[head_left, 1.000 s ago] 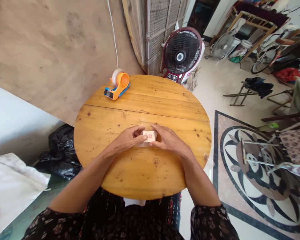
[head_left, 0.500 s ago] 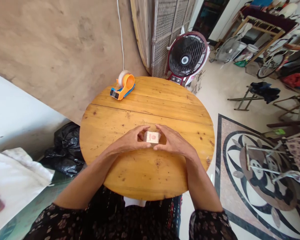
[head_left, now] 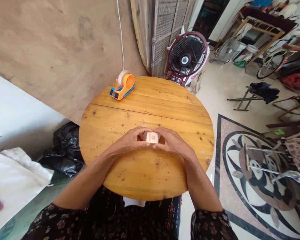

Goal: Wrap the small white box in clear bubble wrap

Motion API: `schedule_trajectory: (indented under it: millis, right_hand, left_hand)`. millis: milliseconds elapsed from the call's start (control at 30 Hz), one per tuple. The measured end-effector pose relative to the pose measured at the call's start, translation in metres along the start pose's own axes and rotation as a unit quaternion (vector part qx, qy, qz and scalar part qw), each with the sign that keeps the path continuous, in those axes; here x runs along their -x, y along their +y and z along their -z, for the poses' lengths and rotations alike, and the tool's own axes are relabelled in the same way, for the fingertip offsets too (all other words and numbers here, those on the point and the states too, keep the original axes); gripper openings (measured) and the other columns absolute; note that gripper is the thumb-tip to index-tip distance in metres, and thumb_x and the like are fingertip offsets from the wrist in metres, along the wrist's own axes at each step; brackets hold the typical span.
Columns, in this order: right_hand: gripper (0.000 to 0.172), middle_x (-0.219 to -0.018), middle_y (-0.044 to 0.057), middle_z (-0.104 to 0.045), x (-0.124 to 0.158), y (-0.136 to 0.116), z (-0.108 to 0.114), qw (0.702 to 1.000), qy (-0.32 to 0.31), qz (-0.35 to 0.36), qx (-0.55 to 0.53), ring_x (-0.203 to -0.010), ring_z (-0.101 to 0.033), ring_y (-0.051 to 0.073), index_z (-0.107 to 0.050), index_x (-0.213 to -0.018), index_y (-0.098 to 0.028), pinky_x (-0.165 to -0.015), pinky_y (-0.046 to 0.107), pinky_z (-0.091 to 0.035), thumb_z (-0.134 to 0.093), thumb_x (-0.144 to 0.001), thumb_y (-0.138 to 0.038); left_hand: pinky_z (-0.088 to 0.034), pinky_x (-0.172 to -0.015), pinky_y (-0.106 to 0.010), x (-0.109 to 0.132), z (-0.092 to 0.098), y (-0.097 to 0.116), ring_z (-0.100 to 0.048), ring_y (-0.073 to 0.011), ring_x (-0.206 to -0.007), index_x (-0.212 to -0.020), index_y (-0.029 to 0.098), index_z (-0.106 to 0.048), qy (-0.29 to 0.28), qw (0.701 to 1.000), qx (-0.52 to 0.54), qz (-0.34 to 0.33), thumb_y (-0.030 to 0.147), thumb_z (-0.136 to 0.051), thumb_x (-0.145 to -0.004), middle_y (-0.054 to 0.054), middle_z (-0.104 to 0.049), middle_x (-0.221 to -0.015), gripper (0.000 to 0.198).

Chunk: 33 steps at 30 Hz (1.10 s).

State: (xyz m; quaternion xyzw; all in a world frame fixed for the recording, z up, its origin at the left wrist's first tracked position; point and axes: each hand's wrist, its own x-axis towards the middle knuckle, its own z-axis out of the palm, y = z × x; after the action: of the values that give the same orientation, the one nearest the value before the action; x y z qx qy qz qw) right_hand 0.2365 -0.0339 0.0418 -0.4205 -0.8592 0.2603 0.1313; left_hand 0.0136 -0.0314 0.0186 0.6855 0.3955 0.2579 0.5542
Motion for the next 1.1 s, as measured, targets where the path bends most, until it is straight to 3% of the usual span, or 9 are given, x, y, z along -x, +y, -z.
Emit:
schedule_trajectory:
  millis: [233, 400, 500, 567, 733, 867, 1100]
  right_hand:
    - [0.071, -0.136, 0.012, -0.052, 0.003, 0.003, 0.002, 1.0, 0.018, -0.017, 0.014, -0.12, -0.053, 0.029, -0.044, -0.136, -0.021, -0.098, 0.042, -0.042, -0.069, -0.075, -0.047]
    - [0.076, -0.14, 0.015, -0.048, 0.004, 0.006, 0.001, 0.999, -0.009, -0.034, 0.03, -0.126, -0.049, 0.03, -0.043, -0.139, -0.019, -0.103, 0.045, -0.039, -0.067, -0.075, -0.053]
    - [0.078, -0.14, 0.016, -0.048, 0.004, 0.006, -0.001, 0.998, -0.011, -0.044, 0.034, -0.127, -0.047, 0.032, -0.042, -0.139, -0.018, -0.104, 0.047, -0.037, -0.066, -0.075, -0.055]
    - [0.079, -0.14, 0.016, -0.049, 0.004, 0.006, -0.001, 0.999, -0.007, -0.045, 0.028, -0.127, -0.048, 0.032, -0.043, -0.139, -0.018, -0.104, 0.047, -0.037, -0.066, -0.074, -0.056]
    - [0.086, -0.139, 0.016, -0.049, 0.006, 0.008, 0.0, 0.998, 0.0, -0.059, 0.018, -0.124, -0.05, 0.033, -0.04, -0.141, -0.018, -0.101, 0.049, -0.04, -0.068, -0.071, -0.059]
    - [0.088, -0.139, 0.016, -0.05, 0.007, 0.011, -0.002, 0.998, 0.0, -0.069, 0.016, -0.124, -0.05, 0.033, -0.04, -0.141, -0.019, -0.101, 0.05, -0.04, -0.069, -0.069, -0.06]
    - [0.084, -0.138, 0.016, -0.05, 0.007, 0.01, -0.001, 0.997, -0.004, -0.072, 0.016, -0.124, -0.049, 0.034, -0.044, -0.139, -0.018, -0.102, 0.05, -0.038, -0.068, -0.071, -0.059]
  left_hand:
    - [-0.047, -0.068, -0.029, -0.003, 0.0, -0.016, -0.056, -0.0167, -0.083, -0.135, 0.033, -0.046, 0.001, 0.998, -0.012, -0.068, 0.047, -0.069, -0.076, -0.006, -0.055, -0.117, 0.065]
    - [-0.047, -0.087, -0.036, -0.004, 0.0, -0.016, -0.052, -0.0223, -0.108, -0.128, 0.035, -0.054, -0.004, 0.994, -0.042, -0.104, 0.047, -0.065, -0.081, -0.005, -0.049, -0.129, 0.05]
    - [-0.046, -0.092, -0.036, -0.003, -0.001, -0.014, -0.051, -0.0222, -0.111, -0.125, 0.034, -0.056, -0.01, 0.992, -0.057, -0.109, 0.046, -0.064, -0.082, -0.005, -0.048, -0.13, 0.045]
    - [-0.045, -0.092, -0.036, -0.002, -0.001, -0.013, -0.051, -0.0224, -0.111, -0.127, 0.034, -0.054, 0.0, 0.993, -0.055, -0.104, 0.045, -0.065, -0.08, -0.005, -0.048, -0.131, 0.05]
    - [-0.048, -0.076, -0.034, 0.002, 0.002, -0.013, -0.056, -0.0192, -0.088, -0.143, 0.027, -0.032, 0.019, 0.997, -0.067, -0.015, 0.042, -0.074, -0.069, -0.01, -0.05, -0.129, 0.086]
    - [-0.046, -0.074, -0.033, 0.003, 0.006, -0.009, -0.056, -0.0191, -0.085, -0.141, 0.023, -0.036, 0.0, 0.992, -0.122, 0.008, 0.041, -0.073, -0.068, -0.008, -0.057, -0.115, 0.084]
    - [-0.046, -0.077, -0.033, 0.003, 0.002, -0.009, -0.057, -0.0201, -0.089, -0.14, 0.023, -0.036, 0.02, 0.992, -0.122, 0.003, 0.036, -0.07, -0.07, -0.008, -0.058, -0.118, 0.079]
